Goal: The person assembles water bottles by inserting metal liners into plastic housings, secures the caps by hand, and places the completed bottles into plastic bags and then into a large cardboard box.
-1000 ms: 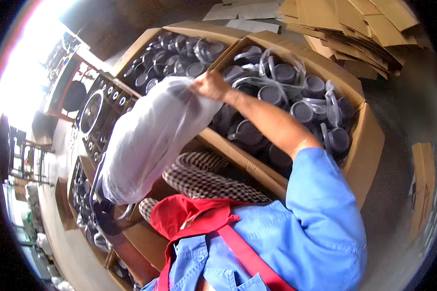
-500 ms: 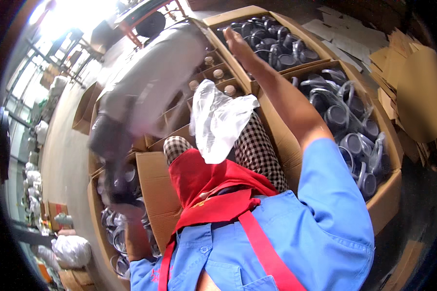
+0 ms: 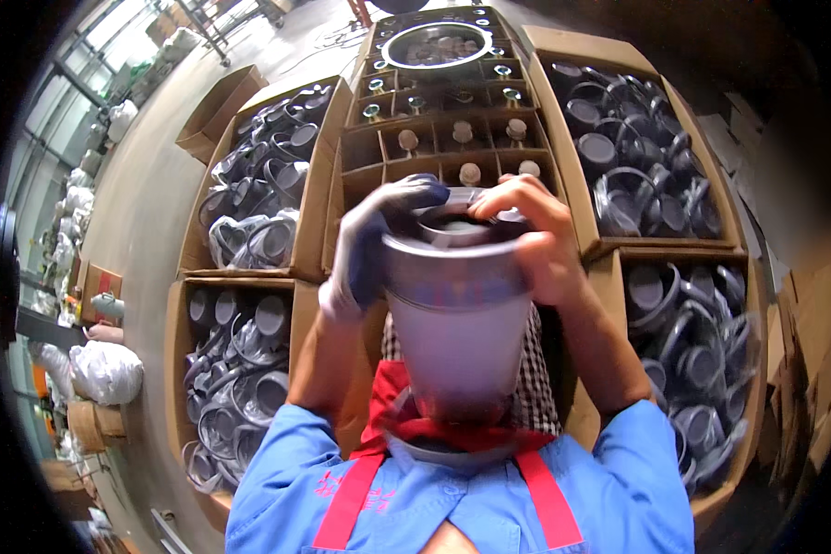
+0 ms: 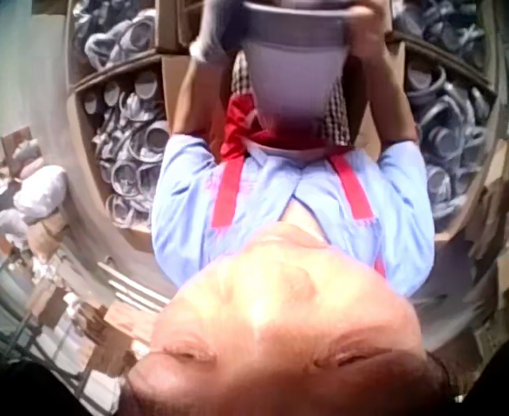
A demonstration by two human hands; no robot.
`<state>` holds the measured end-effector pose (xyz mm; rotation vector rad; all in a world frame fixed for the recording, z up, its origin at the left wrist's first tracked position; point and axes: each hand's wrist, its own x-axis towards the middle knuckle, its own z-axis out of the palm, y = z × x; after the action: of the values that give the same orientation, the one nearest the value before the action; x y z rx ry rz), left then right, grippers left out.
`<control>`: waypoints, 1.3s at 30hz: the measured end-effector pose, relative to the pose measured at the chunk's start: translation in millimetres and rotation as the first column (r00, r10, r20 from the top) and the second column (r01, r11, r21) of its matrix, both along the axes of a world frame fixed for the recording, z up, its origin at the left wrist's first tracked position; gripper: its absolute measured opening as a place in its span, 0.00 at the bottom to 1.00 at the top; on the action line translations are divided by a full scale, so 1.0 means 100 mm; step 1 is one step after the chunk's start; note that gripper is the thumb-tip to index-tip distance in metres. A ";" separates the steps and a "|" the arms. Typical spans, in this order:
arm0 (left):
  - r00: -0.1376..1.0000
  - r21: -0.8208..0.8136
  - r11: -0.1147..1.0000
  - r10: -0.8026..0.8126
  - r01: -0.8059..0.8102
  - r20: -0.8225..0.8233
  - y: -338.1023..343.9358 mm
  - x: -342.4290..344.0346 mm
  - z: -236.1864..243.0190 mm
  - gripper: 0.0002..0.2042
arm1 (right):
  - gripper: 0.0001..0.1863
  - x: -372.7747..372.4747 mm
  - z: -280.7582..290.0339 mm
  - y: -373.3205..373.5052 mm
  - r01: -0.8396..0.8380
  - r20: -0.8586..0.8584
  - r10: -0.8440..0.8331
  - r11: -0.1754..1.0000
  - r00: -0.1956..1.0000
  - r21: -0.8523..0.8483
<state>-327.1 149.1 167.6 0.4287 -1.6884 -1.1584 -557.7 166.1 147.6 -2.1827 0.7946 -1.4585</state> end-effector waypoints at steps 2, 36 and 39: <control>0.970 -0.540 0.842 0.131 -0.001 0.203 -0.19 -0.11 0.05 0.23 | 0.42 -0.40 -0.56 -0.43 0.008 0.135 -0.041 0.972 0.990 0.234; -0.044 -0.331 0.876 0.337 -0.351 0.940 -3.80 0.03 -2.48 0.22 | 0.26 -0.62 -1.95 -1.75 -0.754 0.832 -0.328 0.363 0.447 0.548; 0.067 -0.561 0.802 0.583 -0.206 0.810 -3.50 -0.04 -2.05 0.21 | 0.23 -0.92 -2.24 -1.77 -0.020 0.200 -0.548 0.317 0.812 0.948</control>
<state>-331.2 -201.3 -37.1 1.6241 -2.4980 0.0362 -649.3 -10.9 -76.0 -0.7257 1.3919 -1.1143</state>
